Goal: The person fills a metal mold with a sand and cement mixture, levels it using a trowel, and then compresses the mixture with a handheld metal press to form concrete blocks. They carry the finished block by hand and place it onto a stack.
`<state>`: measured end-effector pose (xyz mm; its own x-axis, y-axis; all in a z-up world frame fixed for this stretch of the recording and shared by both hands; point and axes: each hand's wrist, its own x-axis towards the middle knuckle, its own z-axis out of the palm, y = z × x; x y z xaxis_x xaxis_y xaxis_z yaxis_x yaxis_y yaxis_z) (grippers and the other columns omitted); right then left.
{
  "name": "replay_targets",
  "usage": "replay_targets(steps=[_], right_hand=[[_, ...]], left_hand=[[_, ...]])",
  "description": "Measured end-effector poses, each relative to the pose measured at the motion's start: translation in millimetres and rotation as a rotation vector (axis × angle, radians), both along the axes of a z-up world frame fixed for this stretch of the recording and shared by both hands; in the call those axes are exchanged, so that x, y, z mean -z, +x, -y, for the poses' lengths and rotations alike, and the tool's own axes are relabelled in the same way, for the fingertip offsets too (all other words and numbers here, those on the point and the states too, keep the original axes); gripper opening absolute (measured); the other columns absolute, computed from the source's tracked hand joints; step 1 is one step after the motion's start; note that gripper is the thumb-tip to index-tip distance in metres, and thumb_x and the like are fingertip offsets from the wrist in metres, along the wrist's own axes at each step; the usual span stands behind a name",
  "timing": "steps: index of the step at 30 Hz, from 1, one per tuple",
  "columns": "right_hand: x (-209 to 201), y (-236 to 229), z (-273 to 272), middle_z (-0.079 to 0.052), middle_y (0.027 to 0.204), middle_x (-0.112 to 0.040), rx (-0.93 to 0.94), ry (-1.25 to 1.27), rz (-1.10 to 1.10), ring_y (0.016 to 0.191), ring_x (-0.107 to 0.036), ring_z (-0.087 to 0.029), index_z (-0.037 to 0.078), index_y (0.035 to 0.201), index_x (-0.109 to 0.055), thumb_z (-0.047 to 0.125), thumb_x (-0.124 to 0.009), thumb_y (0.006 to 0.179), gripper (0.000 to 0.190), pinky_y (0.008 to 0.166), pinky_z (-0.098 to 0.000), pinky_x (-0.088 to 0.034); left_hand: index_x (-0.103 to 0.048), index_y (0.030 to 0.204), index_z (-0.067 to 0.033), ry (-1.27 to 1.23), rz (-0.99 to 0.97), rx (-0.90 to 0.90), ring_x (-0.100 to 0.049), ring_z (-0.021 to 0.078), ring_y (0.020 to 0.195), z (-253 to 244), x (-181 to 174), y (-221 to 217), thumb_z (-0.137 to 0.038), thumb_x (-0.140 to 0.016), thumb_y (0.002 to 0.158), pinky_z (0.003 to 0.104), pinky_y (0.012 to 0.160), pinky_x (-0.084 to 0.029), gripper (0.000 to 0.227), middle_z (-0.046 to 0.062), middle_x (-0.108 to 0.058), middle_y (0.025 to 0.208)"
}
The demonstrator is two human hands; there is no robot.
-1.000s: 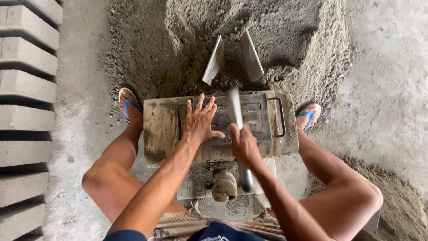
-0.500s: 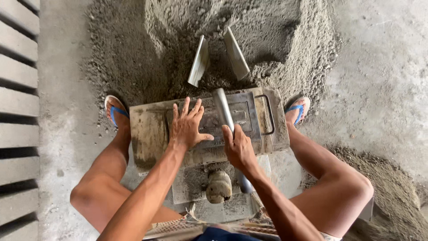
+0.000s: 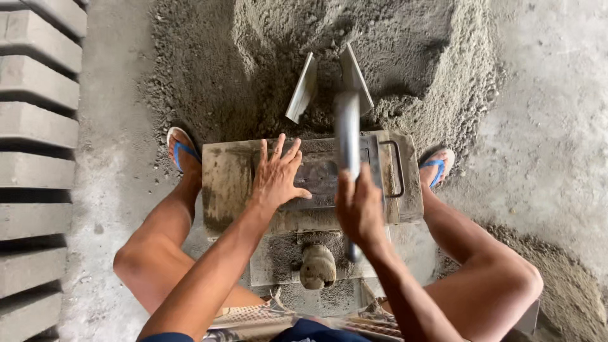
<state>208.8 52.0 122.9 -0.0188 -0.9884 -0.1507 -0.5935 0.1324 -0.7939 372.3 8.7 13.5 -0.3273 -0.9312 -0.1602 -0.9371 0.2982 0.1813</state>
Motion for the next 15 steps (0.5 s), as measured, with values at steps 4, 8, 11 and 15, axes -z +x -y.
replay_targets(steps=[4, 8, 11, 15], right_hand=[[72, -9, 4, -0.012, 0.049, -0.054, -0.044, 0.405, 0.217, 0.036, -0.053, -0.020, 0.001, 0.077, -0.050, 0.048, -0.033, 0.096, 0.054, 0.032, -0.0345, -0.046], [28, -10, 15, -0.011, 0.047, -0.053, 0.031, 0.392, 0.261, 0.031, -0.052, -0.018, 0.002, 0.083, -0.049, 0.047, -0.035, 0.096, 0.048, 0.026, -0.0295, -0.045], [41, -7, -5, -0.012, 0.051, -0.053, 0.012, 0.215, 0.123, 0.035, -0.053, -0.019, 0.004, 0.087, -0.048, 0.044, -0.030, 0.098, 0.046, 0.028, -0.0292, -0.044], [98, -9, -19, -0.030, 0.063, -0.053, -0.026, 0.271, -0.001, 0.060, -0.057, -0.043, -0.006, 0.080, -0.052, 0.051, -0.033, 0.096, 0.062, 0.053, -0.0526, -0.040]], left_hand=[[-0.053, 0.125, -0.0119, -0.031, 0.018, 0.002, -0.018, 0.0317, 0.139, -5, 5, 0, -0.079, -0.064, 0.048, 0.063, 0.109, -0.012, 0.103, 0.001, -0.035, 0.146], [-0.052, 0.126, -0.0095, -0.031, -0.007, 0.018, -0.017, 0.0318, 0.139, 4, 6, -1, -0.081, -0.061, 0.052, 0.063, 0.109, -0.009, 0.104, 0.002, -0.034, 0.147], [-0.052, 0.126, -0.0096, 0.006, -0.022, 0.012, -0.016, 0.0313, 0.140, -3, 2, 0, -0.084, -0.058, 0.052, 0.062, 0.109, -0.007, 0.105, 0.002, -0.035, 0.147], [-0.051, 0.127, -0.0111, -0.052, 0.036, 0.024, -0.017, 0.0313, 0.139, -4, -5, 0, -0.080, -0.063, 0.050, 0.063, 0.110, -0.012, 0.103, 0.001, -0.036, 0.146]])
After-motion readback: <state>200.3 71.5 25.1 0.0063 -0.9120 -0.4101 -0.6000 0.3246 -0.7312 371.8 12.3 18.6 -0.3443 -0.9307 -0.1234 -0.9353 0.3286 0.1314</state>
